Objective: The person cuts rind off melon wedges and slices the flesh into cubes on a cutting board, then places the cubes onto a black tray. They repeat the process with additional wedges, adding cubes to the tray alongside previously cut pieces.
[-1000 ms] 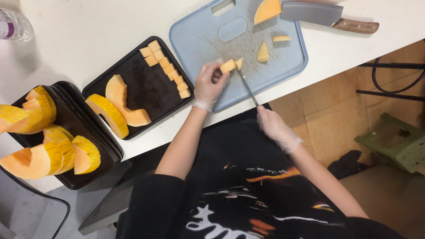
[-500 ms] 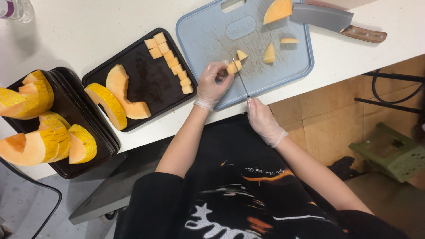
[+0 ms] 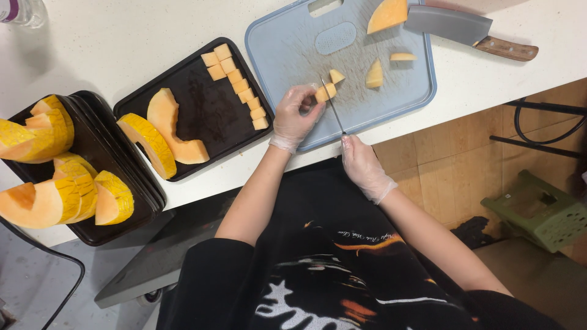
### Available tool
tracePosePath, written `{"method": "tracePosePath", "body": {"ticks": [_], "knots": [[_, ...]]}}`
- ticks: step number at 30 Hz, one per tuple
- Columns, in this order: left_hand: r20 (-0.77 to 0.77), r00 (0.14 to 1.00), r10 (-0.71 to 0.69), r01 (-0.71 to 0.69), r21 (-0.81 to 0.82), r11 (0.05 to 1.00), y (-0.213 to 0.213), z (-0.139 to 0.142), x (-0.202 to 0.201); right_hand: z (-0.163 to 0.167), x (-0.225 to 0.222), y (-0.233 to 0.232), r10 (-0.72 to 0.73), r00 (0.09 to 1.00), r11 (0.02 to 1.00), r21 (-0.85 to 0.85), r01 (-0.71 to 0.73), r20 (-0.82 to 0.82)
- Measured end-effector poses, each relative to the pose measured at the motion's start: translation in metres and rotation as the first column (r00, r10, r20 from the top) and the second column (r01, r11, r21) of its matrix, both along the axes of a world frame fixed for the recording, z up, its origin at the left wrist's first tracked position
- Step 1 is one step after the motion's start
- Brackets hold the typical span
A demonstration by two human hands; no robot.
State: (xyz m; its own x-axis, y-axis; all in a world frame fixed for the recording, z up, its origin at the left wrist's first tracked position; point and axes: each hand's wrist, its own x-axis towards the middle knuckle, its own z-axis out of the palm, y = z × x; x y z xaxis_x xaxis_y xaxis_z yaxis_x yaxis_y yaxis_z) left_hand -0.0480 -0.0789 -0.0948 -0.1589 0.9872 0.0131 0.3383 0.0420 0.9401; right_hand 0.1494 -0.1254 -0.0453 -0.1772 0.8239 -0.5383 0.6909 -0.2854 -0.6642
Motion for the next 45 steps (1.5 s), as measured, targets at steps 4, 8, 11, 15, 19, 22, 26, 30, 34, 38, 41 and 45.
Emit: {"method": "tracePosePath", "body": {"ticks": [4,8,11,15,19,22,26,30,34,38,41,45], "knots": [[0.009,1.0,-0.002,0.002,-0.004,1.0,-0.001,-0.001,0.0,-0.01,-0.006,0.005,0.047,0.992,0.999,0.001,-0.048,0.119],[-0.021,1.0,0.003,-0.003,0.003,1.0,0.003,0.0,0.001,-0.017,-0.006,0.004,0.086,0.971,0.996,-0.047,-0.077,0.221],[0.015,0.992,0.129,-0.126,-0.116,0.985,0.01,0.003,0.002,-0.013,0.013,-0.005,0.124,0.96,0.991,-0.075,-0.108,0.252],[-0.064,0.996,0.068,-0.075,-0.116,0.99,0.016,0.01,0.0,0.002,0.059,-0.016,0.191,0.973,0.978,-0.105,-0.179,0.126],[-0.236,0.971,0.04,-0.053,-0.05,0.997,0.026,0.017,0.004,0.018,0.095,-0.018,0.068,0.998,0.97,-0.235,-0.065,0.003],[-0.277,0.961,0.016,-0.046,-0.101,0.994,0.039,0.022,0.0,0.032,0.105,-0.017,-0.162,0.977,0.918,-0.385,0.096,-0.141],[-0.229,0.97,-0.077,-0.027,-0.421,0.907,0.057,0.029,-0.009,0.048,0.1,-0.006,-0.248,0.94,0.899,-0.417,0.134,-0.233],[-0.226,0.97,-0.09,-0.029,-0.475,0.879,0.07,0.04,-0.011,0.064,0.088,0.007,-0.18,0.977,0.896,-0.428,0.117,-0.112],[-0.095,0.993,-0.07,0.008,-0.535,0.845,0.067,0.047,-0.013,0.075,0.079,0.018,-0.148,0.985,0.889,-0.448,0.093,-0.088],[0.191,0.963,0.188,-0.146,-0.216,0.966,0.032,0.046,-0.04,0.08,0.076,0.024,-0.173,0.983,0.879,-0.458,0.129,-0.056],[0.238,0.874,0.423,-0.377,-0.216,0.901,-0.006,0.039,-0.09,0.077,0.072,0.027,-0.153,0.986,0.887,-0.449,0.106,-0.068],[0.445,0.631,0.636,-0.515,-0.373,0.772,-0.017,0.021,-0.132,0.071,0.063,0.029,-0.131,0.991,0.868,-0.488,0.095,-0.039]]}}
